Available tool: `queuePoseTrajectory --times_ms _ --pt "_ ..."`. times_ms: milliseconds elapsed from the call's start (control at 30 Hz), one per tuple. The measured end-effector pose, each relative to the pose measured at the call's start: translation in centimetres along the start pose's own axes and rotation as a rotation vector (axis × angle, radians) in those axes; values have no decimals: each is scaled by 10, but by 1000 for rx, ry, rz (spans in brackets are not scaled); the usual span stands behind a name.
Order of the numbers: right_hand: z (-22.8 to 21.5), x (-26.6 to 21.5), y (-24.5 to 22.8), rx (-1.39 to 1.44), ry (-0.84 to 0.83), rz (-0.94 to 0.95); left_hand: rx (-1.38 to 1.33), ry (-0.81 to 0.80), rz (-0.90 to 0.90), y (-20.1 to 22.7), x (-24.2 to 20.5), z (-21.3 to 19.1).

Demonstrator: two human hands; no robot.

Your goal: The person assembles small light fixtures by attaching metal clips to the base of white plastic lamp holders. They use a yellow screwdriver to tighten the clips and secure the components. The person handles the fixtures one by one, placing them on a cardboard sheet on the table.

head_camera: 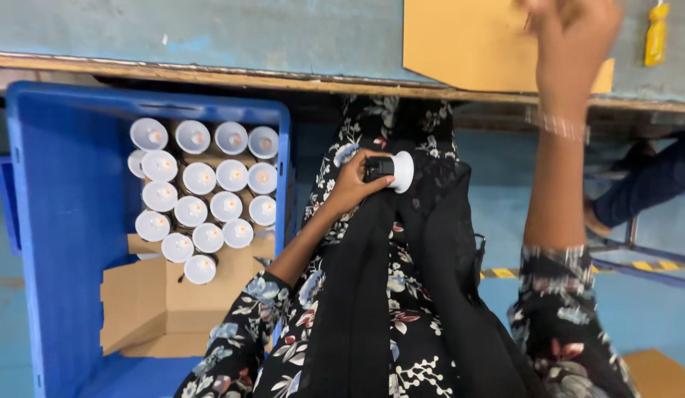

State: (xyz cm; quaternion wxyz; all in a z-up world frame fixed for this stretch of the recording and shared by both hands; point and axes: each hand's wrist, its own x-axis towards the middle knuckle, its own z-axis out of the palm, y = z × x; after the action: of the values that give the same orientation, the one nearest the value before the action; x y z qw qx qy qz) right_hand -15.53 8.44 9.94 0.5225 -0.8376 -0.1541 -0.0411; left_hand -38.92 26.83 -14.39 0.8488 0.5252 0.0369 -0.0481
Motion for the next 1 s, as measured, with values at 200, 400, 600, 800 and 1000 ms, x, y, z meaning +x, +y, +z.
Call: queuePoseTrajectory --times_ms 200,400,600,800,1000 --pt "23 -163 7 631 -315 521 118 -24 -25 2 5 17" --pt "45 -229 76 1034 -412 958 273 -126 -9 16 8 15" --pt "67 -251 102 1198 -478 1060 -94 -192 -122 6 10 5" --pt "76 -260 108 1187 -461 1087 -62 -205 -184 2 11 0" --pt "77 -262 106 1074 -456 1057 -46 -221 -155 1 16 0"
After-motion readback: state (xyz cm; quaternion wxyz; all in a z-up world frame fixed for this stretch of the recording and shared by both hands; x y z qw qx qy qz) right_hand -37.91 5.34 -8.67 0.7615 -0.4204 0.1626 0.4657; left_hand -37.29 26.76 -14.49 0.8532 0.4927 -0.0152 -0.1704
